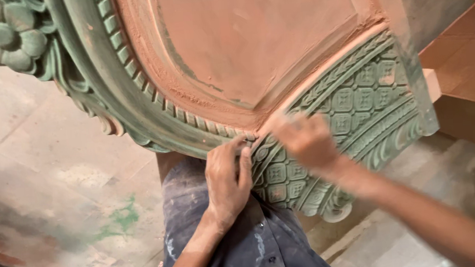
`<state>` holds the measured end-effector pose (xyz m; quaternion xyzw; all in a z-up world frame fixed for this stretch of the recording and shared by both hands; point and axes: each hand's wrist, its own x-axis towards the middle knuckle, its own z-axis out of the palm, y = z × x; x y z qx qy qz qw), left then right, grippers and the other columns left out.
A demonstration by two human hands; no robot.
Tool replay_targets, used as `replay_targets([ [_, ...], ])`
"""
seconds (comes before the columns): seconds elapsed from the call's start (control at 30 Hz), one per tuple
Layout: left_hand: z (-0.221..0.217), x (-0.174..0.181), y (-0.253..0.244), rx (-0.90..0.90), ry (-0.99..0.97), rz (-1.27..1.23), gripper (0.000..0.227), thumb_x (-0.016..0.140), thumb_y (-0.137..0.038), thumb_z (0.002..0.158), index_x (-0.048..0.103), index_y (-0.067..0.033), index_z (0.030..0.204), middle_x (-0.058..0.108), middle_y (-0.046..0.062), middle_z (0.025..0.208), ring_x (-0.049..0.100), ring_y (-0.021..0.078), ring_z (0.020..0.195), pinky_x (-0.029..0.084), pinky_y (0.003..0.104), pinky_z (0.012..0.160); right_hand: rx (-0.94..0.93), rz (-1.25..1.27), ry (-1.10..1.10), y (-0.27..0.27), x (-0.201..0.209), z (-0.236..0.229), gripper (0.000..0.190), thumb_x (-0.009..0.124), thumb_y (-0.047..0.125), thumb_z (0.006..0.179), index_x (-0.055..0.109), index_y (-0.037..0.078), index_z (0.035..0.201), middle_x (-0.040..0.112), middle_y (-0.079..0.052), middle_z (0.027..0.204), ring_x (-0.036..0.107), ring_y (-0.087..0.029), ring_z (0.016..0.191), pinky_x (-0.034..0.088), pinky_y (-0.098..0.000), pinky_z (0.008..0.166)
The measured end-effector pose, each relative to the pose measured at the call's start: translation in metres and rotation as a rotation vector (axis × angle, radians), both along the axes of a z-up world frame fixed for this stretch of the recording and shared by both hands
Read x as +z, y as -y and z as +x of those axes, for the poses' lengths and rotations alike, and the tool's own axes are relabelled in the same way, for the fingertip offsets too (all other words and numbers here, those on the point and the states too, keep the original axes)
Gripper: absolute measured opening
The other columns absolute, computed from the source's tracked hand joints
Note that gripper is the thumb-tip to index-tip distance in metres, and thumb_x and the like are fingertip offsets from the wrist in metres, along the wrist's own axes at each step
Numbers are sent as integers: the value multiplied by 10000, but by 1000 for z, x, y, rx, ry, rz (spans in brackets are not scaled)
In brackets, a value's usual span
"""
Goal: The person sands the edges and flat surfaces of a large, ornate furniture piece using a sanding block. They move around the piece to reach different areas, focusing on smoothing the reddish-brown surface and the green carved details.
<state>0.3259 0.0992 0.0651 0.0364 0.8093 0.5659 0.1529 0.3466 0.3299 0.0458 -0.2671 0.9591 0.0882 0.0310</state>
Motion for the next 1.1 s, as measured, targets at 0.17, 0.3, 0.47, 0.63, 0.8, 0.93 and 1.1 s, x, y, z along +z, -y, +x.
replay_targets([
  [0.17,0,0,2,6,-46,-11,231,617,-99,1002,658,3,1205,705,159,1050,648,369,1010,487,456,928,-243,-80,-103,16,-6,12,226,645,122,1012,699,90,1228,744,-81,1115,658,-211,909,541,-389,730],
  [0.3,-1,1,-6,9,-50,-22,218,623,-103,1002,662,-6,1193,702,157,1034,653,356,993,486,453,919,-118,-145,-139,14,-18,20,166,643,147,1075,715,159,1224,747,-32,1062,616,-171,801,465,-315,634],
  [0.47,5,0,-17,-50,-40,-21,239,625,-66,996,653,-15,1227,701,166,1104,649,368,1065,491,460,967,-251,35,-85,-80,-18,-21,134,603,171,1112,704,135,1193,713,-53,1018,564,-167,759,449,-329,656],
  [0.63,7,-3,-37,-22,-84,-4,345,598,10,966,600,18,1311,645,226,1315,608,406,1255,483,472,1087,-165,-204,-90,10,-4,16,190,590,191,1052,717,100,1159,738,-82,1045,632,-191,828,489,-383,701],
  [0.8,1,-11,-73,-130,-124,22,378,609,26,953,563,39,1327,598,231,1359,590,415,1276,476,472,1100,-314,-35,6,-92,6,-43,221,593,93,1051,784,144,1147,643,-43,730,519,-209,625,458,-400,615],
  [0.93,-12,-16,-106,-160,-128,-23,384,607,31,948,560,32,1329,595,223,1367,574,406,1284,450,478,1100,-268,-10,-144,-118,-8,-63,173,575,76,1052,721,120,1133,671,-37,901,603,-218,812,486,-374,658],
  [1.1,-17,-9,-115,-118,-77,40,450,572,51,907,539,42,1356,589,226,1385,557,402,1311,448,475,1122,-122,-49,-136,-74,-20,-30,147,573,111,1052,709,123,1107,674,-50,963,615,-206,849,532,-345,647],
])
